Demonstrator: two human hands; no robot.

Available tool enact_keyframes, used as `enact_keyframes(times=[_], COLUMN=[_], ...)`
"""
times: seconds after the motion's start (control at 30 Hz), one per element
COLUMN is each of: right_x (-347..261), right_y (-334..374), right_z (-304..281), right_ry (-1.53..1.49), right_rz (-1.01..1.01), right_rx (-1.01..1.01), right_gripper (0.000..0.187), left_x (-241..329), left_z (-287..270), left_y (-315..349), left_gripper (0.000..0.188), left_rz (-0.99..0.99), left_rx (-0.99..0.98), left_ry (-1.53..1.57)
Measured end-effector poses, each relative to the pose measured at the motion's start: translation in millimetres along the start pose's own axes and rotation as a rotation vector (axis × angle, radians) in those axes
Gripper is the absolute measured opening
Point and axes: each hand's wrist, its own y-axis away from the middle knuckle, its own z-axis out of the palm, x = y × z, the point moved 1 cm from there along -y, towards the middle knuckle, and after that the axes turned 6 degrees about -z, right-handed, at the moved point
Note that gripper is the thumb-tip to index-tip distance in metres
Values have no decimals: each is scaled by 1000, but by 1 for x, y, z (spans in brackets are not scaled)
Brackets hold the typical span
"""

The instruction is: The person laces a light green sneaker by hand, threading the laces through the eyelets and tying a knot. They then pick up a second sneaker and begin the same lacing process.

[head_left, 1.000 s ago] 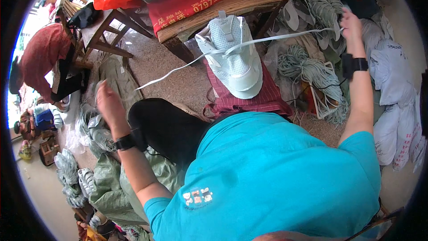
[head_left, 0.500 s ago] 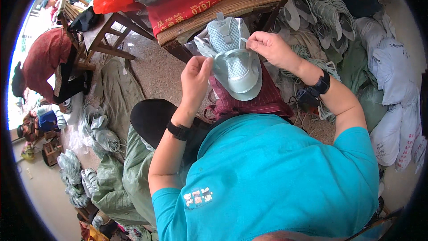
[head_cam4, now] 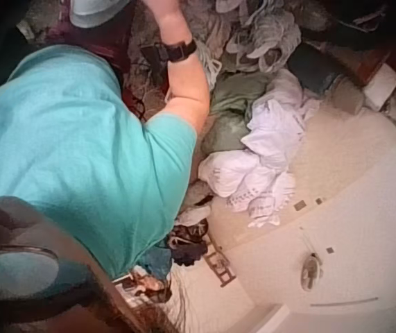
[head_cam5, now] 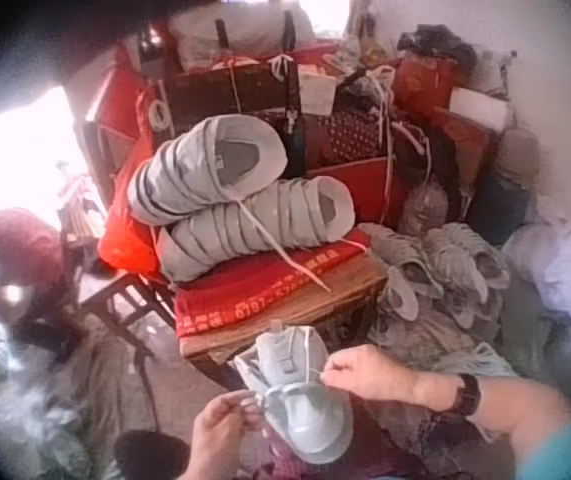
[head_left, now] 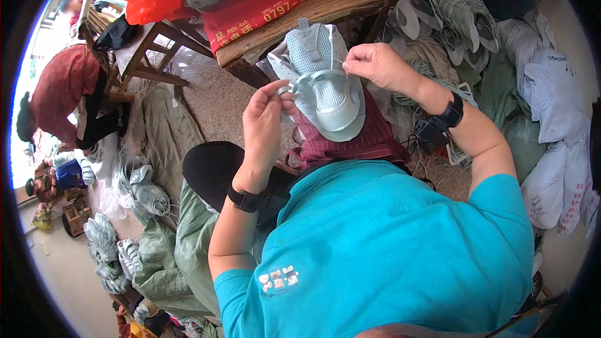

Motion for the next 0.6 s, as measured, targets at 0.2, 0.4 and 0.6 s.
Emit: enact_keyframes(times=[0.2,0.4,0.6], right_x=[4,-16,-20], right_y=[-10,-20,-28], right_z=[-3,-8,-6], right_ry=[-209,-247,15], right_rz=[69,166,63], right_rx=[-87,-199,-88], right_gripper=[15,17,19], left_x=[3,12,-5], left_z=[4,6,6], left_y=[-4,-2,-10], left_gripper=[18,18,24], left_rz=[89,-7,48], left_rx=[71,107,86], left_ry=[-19,-218,-270])
